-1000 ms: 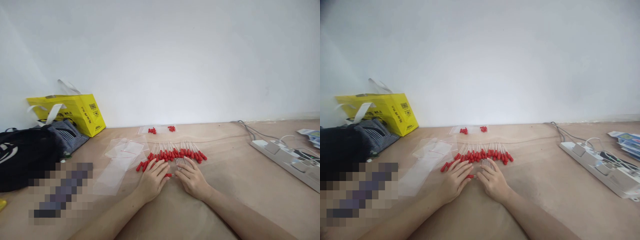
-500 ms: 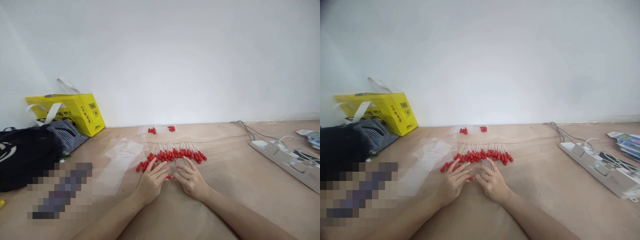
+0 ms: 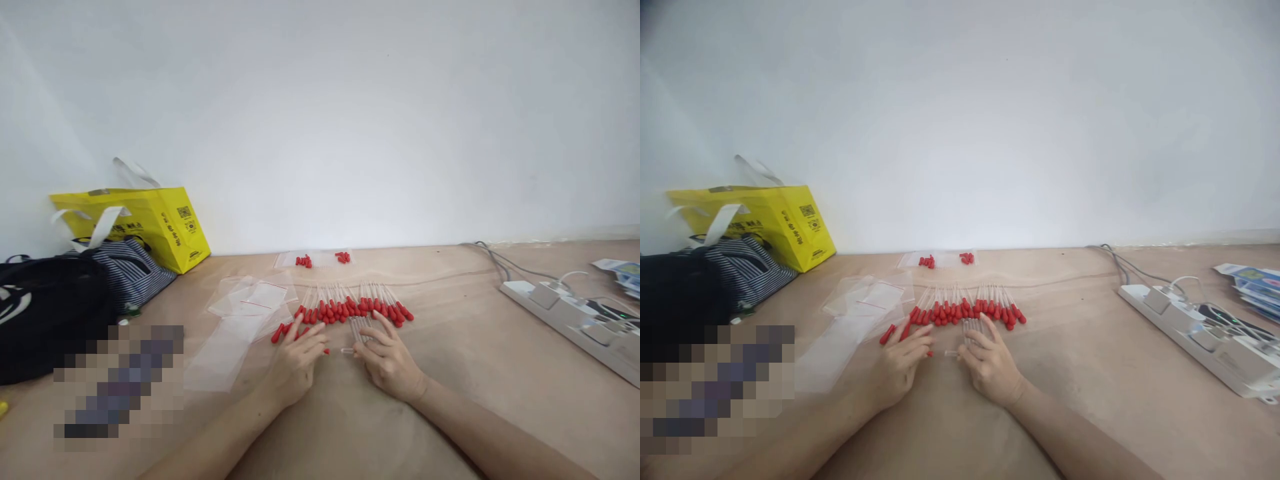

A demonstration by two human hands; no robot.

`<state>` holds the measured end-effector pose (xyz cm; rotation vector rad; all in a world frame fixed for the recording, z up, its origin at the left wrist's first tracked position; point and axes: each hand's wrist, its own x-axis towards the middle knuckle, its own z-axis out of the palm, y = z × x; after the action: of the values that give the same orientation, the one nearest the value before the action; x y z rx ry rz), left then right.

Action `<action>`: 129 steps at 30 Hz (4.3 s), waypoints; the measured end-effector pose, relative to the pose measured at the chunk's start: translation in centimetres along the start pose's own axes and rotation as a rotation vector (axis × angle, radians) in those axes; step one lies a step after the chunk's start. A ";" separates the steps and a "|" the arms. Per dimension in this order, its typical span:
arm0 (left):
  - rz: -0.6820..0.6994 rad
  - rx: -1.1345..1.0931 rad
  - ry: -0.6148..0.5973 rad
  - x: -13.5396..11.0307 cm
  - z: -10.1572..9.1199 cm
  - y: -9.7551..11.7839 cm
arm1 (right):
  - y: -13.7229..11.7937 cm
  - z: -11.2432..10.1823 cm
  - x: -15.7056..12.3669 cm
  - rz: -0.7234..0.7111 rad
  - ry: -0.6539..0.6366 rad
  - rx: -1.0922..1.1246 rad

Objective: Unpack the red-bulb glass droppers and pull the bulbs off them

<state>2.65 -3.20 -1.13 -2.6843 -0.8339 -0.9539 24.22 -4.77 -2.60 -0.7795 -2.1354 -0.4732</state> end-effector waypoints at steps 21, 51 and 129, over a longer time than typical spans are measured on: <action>-0.718 -0.134 0.211 -1.6 -2.1 -5.0 | 2.6 1.3 -3.1 0.452 0.011 0.033; -0.517 0.148 0.019 0.5 -1.6 -3.0 | 2.0 0.7 -1.9 0.553 -0.040 0.147; 0.092 0.094 0.134 1.3 1.8 1.7 | -0.2 0.4 -0.2 -0.029 -0.028 -0.005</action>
<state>5.41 -3.41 -1.70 -2.5244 -0.7032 -1.0326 23.97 -4.78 -2.96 -0.7631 -2.1749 -0.4858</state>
